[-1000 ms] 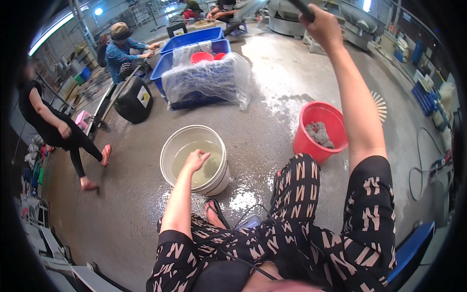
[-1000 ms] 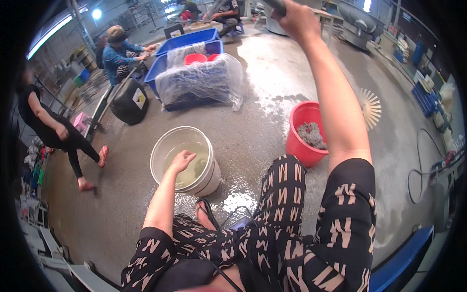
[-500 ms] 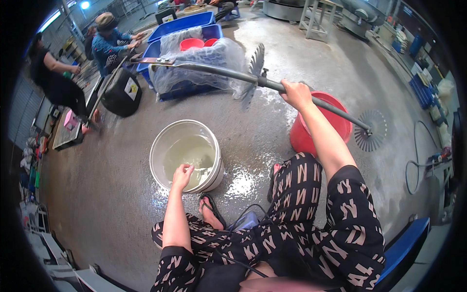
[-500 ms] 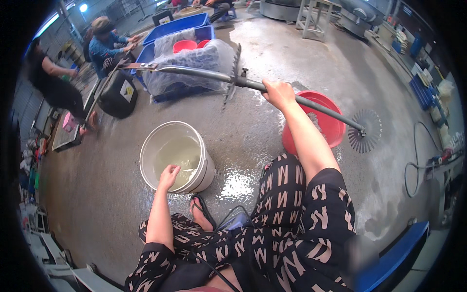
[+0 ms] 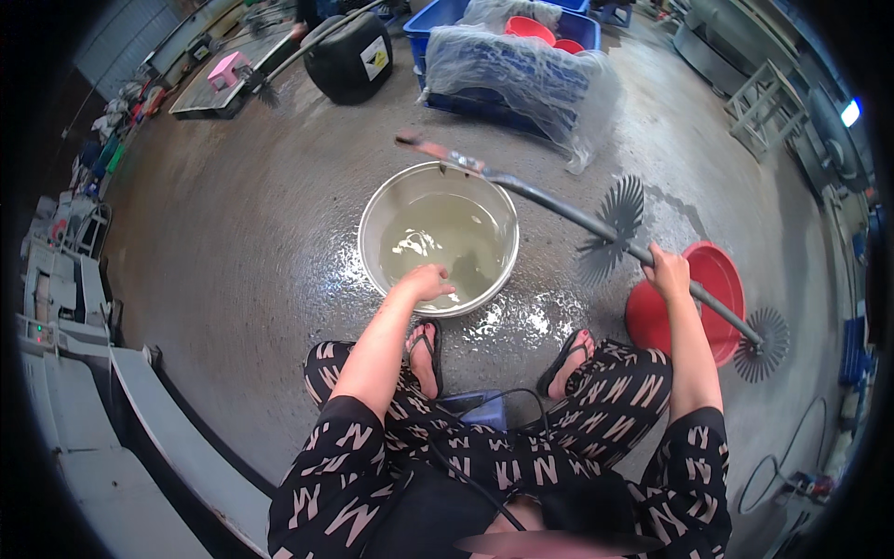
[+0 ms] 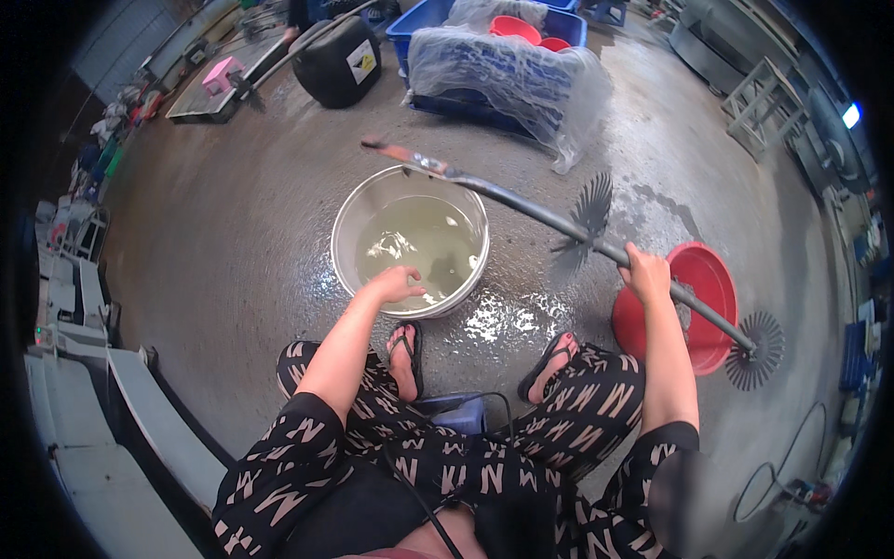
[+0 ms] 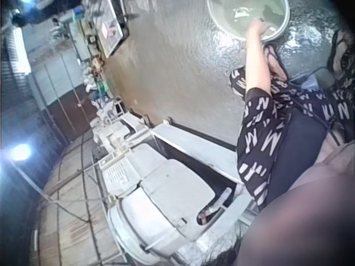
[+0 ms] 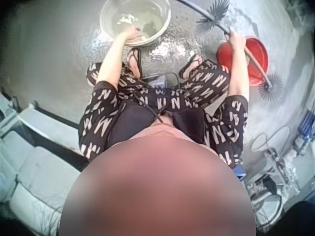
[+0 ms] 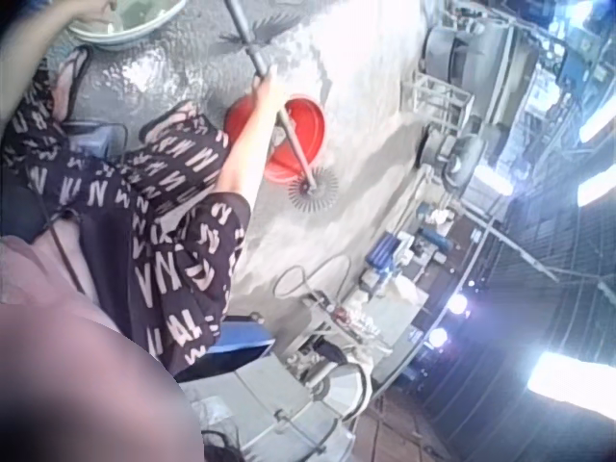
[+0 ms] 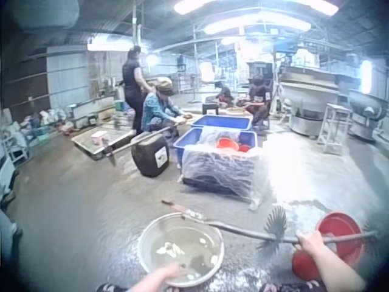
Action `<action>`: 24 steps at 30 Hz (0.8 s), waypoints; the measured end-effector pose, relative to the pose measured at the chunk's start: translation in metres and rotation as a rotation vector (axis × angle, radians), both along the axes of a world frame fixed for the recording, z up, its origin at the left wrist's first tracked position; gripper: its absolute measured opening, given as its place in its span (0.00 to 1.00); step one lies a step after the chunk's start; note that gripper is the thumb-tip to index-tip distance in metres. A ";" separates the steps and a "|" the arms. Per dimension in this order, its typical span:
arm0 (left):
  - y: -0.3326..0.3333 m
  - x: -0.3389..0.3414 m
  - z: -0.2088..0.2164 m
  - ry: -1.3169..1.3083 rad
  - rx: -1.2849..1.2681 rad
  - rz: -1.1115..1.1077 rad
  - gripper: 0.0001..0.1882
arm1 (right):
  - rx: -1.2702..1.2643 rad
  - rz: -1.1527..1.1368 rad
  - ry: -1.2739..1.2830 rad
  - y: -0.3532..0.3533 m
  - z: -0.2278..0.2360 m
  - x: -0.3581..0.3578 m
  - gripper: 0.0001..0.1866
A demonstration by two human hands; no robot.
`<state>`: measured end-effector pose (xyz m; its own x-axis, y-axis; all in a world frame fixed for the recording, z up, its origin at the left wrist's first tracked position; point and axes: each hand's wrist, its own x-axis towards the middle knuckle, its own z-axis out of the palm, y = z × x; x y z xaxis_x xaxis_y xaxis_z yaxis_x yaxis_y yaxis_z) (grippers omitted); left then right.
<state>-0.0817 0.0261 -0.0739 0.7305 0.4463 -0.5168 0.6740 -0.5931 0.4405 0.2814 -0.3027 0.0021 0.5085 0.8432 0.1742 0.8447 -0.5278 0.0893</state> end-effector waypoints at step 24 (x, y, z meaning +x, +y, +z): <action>0.019 0.115 -0.128 0.371 0.032 -0.215 0.34 | 0.000 0.016 0.216 -0.003 -0.040 -0.014 0.18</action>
<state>0.0330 0.0449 -0.2018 0.5756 0.3246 -0.7505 0.6431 -0.7466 0.1704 0.2674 -0.3052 -0.0380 0.5210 0.8513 0.0623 0.8522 -0.5145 -0.0950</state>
